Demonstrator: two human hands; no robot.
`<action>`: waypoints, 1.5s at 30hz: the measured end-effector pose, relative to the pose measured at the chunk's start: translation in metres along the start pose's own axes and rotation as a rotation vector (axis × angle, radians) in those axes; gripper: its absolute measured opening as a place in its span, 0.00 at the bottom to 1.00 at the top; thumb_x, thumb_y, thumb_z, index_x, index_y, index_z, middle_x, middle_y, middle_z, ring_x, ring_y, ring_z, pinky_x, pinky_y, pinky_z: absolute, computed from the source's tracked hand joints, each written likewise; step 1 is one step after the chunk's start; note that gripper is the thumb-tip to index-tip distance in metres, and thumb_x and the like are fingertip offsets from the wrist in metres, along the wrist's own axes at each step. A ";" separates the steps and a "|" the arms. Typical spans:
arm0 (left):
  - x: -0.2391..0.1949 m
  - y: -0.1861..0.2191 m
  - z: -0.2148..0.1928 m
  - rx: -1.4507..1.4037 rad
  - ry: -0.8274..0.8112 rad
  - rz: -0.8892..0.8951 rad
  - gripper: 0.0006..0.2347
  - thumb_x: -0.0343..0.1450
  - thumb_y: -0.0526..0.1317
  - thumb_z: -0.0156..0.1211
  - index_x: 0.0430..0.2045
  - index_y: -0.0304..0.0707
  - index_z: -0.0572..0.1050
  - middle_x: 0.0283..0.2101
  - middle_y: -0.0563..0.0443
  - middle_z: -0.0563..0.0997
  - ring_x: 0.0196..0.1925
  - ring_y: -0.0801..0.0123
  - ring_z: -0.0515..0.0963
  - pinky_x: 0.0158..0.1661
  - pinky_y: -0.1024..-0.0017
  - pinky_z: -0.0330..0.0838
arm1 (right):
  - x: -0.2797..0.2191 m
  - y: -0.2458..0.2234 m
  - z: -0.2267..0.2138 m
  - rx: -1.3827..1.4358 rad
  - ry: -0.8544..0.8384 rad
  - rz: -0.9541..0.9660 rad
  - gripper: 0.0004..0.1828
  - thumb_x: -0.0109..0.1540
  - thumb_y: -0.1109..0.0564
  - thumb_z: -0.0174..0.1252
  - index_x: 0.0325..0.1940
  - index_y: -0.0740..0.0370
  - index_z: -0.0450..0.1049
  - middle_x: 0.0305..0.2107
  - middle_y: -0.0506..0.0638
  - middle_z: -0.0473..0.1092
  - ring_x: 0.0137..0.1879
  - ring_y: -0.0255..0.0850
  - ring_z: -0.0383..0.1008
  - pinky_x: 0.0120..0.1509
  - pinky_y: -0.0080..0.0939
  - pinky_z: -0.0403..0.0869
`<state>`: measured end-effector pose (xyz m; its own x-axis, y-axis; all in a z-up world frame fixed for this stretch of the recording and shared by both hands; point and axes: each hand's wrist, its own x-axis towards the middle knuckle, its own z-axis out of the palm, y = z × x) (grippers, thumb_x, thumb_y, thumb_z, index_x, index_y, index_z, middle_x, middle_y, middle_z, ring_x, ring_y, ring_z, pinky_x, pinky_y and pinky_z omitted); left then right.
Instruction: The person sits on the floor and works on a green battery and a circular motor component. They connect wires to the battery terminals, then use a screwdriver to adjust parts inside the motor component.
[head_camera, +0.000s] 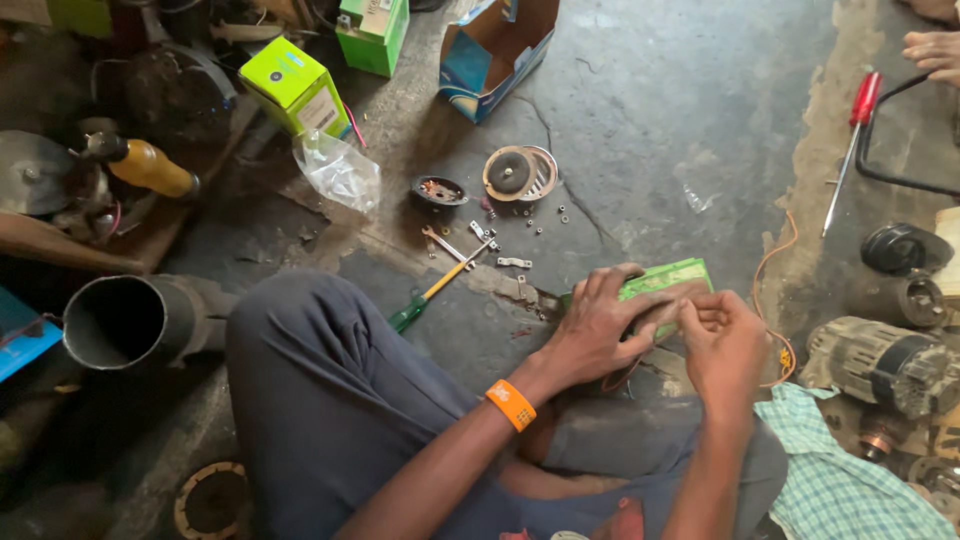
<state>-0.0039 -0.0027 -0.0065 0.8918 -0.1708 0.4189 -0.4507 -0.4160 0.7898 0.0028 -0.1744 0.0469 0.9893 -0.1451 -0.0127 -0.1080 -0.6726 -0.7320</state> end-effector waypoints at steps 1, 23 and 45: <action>0.000 0.000 0.001 0.007 0.002 -0.001 0.19 0.69 0.44 0.62 0.56 0.50 0.76 0.64 0.41 0.69 0.67 0.49 0.67 0.65 0.54 0.62 | -0.001 0.001 -0.002 -0.048 -0.003 0.032 0.08 0.64 0.60 0.61 0.39 0.70 0.78 0.27 0.54 0.77 0.29 0.36 0.75 0.35 0.37 0.72; -0.001 -0.007 0.010 0.024 0.045 0.011 0.20 0.68 0.45 0.63 0.57 0.54 0.75 0.64 0.43 0.71 0.67 0.51 0.69 0.66 0.55 0.63 | 0.012 0.030 0.000 0.525 -0.060 0.058 0.09 0.72 0.58 0.56 0.39 0.65 0.71 0.26 0.46 0.71 0.29 0.30 0.69 0.32 0.29 0.66; -0.004 0.001 0.010 0.060 0.069 -0.011 0.21 0.69 0.44 0.63 0.59 0.54 0.75 0.64 0.42 0.70 0.67 0.51 0.68 0.65 0.54 0.63 | 0.021 0.057 0.005 0.859 -0.141 0.143 0.06 0.72 0.58 0.56 0.45 0.63 0.73 0.33 0.50 0.75 0.36 0.36 0.76 0.36 0.31 0.70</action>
<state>-0.0074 -0.0116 -0.0119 0.8911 -0.1050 0.4416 -0.4357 -0.4705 0.7673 0.0174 -0.2127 0.0015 0.9809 -0.0573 -0.1858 -0.1770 0.1317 -0.9754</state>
